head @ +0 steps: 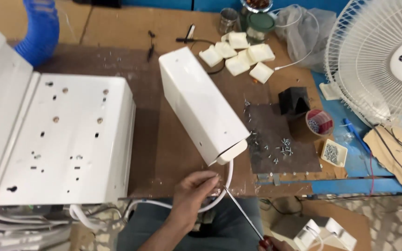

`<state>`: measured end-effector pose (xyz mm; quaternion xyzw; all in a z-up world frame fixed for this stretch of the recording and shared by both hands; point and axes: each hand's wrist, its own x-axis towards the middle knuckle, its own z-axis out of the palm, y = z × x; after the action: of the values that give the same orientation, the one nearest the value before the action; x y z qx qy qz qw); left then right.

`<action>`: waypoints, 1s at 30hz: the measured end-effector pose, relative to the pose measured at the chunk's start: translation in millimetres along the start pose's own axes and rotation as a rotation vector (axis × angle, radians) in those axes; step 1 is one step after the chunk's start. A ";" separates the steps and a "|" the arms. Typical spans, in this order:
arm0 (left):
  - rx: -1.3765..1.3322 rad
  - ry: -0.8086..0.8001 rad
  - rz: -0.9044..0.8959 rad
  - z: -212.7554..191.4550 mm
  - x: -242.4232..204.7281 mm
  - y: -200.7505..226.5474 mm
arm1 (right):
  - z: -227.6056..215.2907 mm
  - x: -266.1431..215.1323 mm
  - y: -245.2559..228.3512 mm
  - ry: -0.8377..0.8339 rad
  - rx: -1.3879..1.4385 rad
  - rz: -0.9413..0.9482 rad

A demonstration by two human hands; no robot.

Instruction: The person sits at a workbench and uses a red-handled screwdriver to drive screws into the side of a white metal appliance enclosure, holding a white plastic end piece in place with the other hand. They take screws from a small box on the bench, reposition the enclosure, and continue fastening screws along its edge.

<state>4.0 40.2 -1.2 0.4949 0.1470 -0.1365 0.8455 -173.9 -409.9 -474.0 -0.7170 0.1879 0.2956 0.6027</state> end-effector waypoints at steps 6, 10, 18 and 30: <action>0.238 0.228 0.218 -14.0 -1.0 26.7 | 128.4 -151.0 -332.0 0.944 -0.155 -0.762; 0.257 0.275 0.293 -14.3 12.8 27.4 | 137.1 -167.2 -436.5 0.830 -0.011 -0.856; 0.366 0.197 0.313 -12.4 24.8 18.8 | 108.4 -47.8 -403.5 0.823 0.036 -0.689; 1.334 -0.070 0.084 26.6 -7.0 121.2 | 126.0 -145.2 -506.8 0.858 -0.068 -0.782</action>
<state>46.1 74.8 110.5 0.9123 -0.0158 -0.1811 0.3669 8.7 -196.8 -10.3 -0.8076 0.1270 -0.2600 0.5138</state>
